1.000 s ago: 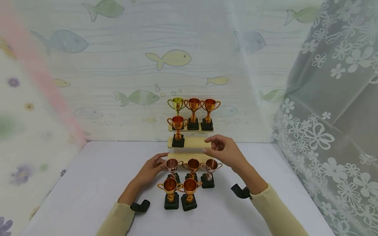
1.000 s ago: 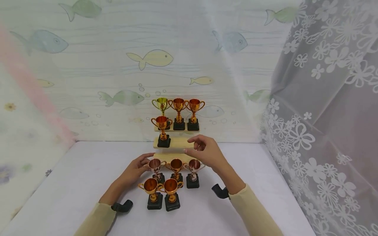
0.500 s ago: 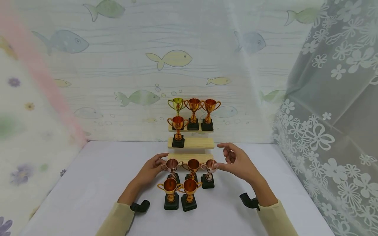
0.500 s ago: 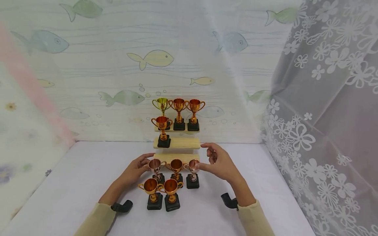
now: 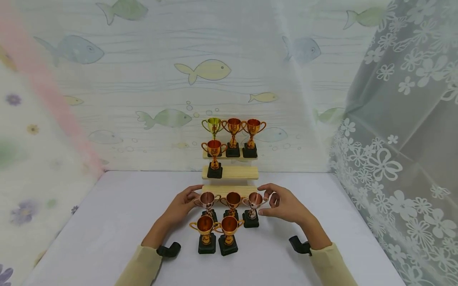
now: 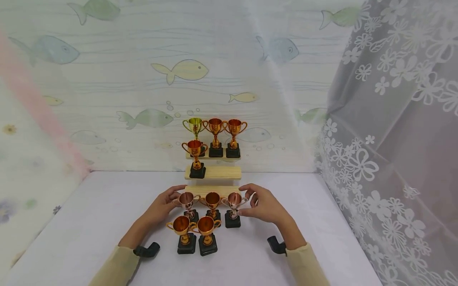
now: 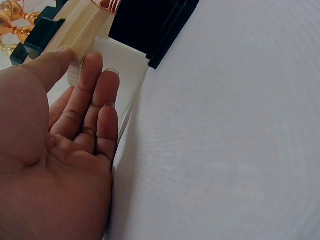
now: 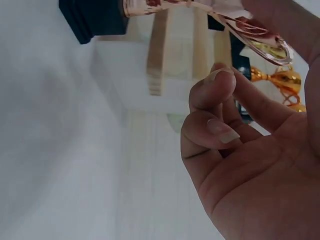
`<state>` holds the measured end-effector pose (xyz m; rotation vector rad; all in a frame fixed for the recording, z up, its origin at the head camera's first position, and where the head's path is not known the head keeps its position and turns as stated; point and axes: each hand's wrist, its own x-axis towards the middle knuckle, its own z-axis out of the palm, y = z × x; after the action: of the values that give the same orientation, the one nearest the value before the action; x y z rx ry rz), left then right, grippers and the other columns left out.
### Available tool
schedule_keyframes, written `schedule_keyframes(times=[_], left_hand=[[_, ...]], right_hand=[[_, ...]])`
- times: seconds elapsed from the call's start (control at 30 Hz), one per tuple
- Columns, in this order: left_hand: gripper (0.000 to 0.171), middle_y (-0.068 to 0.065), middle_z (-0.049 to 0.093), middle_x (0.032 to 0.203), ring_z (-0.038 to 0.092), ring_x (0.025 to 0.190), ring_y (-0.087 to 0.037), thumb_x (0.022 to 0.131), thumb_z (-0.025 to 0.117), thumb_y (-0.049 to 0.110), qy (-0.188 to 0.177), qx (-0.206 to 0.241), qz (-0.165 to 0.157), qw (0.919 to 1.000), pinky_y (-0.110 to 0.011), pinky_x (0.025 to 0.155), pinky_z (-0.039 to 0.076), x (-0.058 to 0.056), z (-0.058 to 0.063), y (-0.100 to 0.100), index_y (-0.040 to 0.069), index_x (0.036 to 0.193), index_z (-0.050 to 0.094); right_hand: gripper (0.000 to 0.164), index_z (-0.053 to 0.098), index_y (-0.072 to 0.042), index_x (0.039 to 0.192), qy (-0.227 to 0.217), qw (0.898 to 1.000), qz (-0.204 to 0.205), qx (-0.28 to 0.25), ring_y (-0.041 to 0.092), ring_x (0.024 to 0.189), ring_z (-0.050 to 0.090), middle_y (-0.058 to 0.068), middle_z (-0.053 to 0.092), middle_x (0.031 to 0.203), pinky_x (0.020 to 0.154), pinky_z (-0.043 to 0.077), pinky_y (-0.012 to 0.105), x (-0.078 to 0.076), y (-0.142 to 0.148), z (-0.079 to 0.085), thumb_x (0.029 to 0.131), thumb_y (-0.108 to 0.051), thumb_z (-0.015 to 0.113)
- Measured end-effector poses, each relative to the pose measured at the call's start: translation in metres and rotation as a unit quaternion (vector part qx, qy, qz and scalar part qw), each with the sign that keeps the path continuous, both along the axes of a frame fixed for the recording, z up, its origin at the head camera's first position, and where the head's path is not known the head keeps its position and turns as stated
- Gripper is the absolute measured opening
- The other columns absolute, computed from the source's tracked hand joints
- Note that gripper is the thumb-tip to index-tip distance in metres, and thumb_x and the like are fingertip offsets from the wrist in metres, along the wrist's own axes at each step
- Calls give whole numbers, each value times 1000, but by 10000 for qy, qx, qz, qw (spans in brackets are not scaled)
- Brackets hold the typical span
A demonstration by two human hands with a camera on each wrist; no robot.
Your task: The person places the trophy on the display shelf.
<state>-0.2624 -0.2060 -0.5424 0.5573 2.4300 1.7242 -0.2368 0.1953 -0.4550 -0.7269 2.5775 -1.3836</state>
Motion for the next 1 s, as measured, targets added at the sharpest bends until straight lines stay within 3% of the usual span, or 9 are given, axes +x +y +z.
schedule_keyframes(times=[0.23, 0.47, 0.63, 1.0], left_hand=[[53, -7, 75, 113, 73, 103, -16, 109, 60, 13, 113, -81, -40, 9999, -22, 99, 50, -1, -2, -2, 10, 160, 44], [53, -6, 76, 113, 73, 104, -17, 109, 61, 14, 27, -35, -29, 10000, -24, 99, 51, -2, -2, -2, 11, 159, 44], [52, -7, 75, 114, 73, 105, -17, 110, 60, 13, -3, -2, -47, 10000, -25, 99, 52, -3, -2, -1, 11, 159, 44], [52, -10, 75, 114, 73, 104, -17, 110, 59, 12, 34, 32, -90, 9999, -22, 98, 51, -4, -2, 0, 10, 159, 44]], right_hand=[[44, 73, -11, 121, 79, 9997, 140, 160, 17, 75, 56, 19, 67, 99, 63, 48, 28, -5, -6, -15, 82, -15, 93], [31, 74, -13, 106, -52, 9998, 133, 143, 12, 68, 54, 3, 65, 81, 58, 46, 25, -6, -15, -25, 82, -18, 93], [24, 75, -13, 100, -23, 10000, 72, 22, 13, 68, 53, -4, 63, 78, 60, 46, 26, -6, -16, -26, 82, -13, 91], [30, 77, -7, 110, -101, 9999, 10, 16, 10, 68, 55, -4, 64, 78, 62, 46, 26, -6, -21, -34, 84, -12, 90]])
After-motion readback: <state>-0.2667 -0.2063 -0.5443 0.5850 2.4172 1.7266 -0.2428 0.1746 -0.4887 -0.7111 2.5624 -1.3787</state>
